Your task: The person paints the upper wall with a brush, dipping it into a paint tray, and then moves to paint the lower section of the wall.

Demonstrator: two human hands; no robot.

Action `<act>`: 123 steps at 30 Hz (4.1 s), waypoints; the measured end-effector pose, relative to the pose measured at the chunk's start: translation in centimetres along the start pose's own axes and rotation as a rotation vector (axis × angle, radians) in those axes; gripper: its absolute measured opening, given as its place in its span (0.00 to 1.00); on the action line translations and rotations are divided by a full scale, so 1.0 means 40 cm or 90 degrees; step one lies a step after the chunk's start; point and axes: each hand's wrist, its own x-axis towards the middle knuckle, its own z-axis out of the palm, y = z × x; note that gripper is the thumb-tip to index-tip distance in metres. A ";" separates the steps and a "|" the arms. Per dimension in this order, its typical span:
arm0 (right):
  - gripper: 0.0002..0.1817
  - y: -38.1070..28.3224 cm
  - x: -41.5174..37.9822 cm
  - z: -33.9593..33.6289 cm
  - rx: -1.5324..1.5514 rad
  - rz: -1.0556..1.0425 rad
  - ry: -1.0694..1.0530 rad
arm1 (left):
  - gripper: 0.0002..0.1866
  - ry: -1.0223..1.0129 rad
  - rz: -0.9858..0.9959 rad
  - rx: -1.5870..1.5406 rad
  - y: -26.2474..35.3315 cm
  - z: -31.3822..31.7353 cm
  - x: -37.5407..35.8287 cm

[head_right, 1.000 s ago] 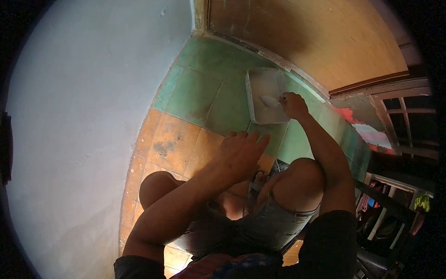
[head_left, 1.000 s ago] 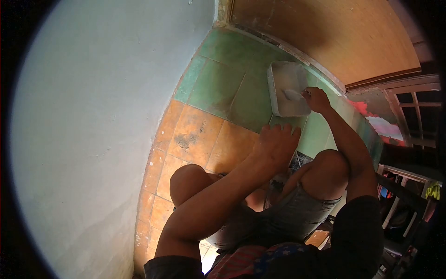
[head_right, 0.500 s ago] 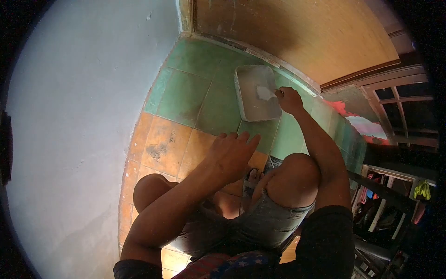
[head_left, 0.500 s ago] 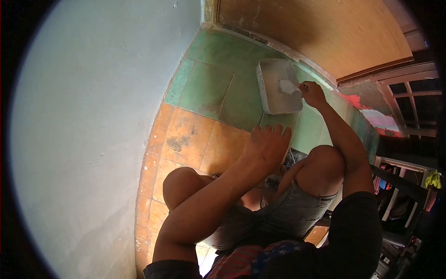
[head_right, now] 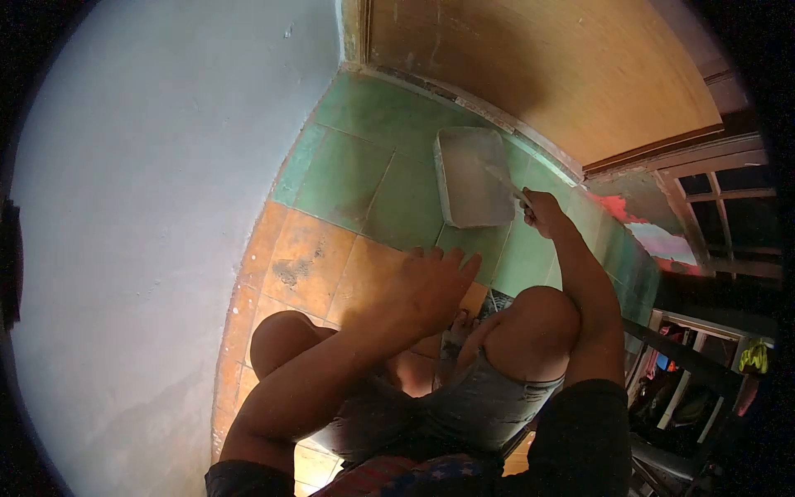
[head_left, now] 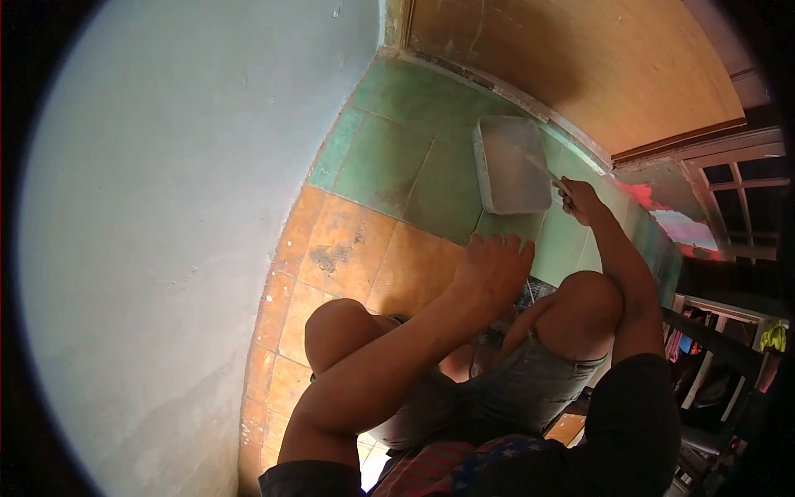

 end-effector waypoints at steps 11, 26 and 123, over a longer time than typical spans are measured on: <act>0.28 -0.150 -0.118 0.093 0.216 -0.051 -0.120 | 0.33 0.171 0.102 -0.180 0.022 -0.081 0.001; 0.24 -0.571 -0.120 0.684 0.148 -0.201 -0.266 | 0.39 0.884 0.153 -0.381 -0.004 -0.205 -0.024; 0.23 0.046 0.105 1.321 0.079 -0.473 -0.058 | 0.24 0.216 -0.851 -0.313 -0.403 -0.040 -0.552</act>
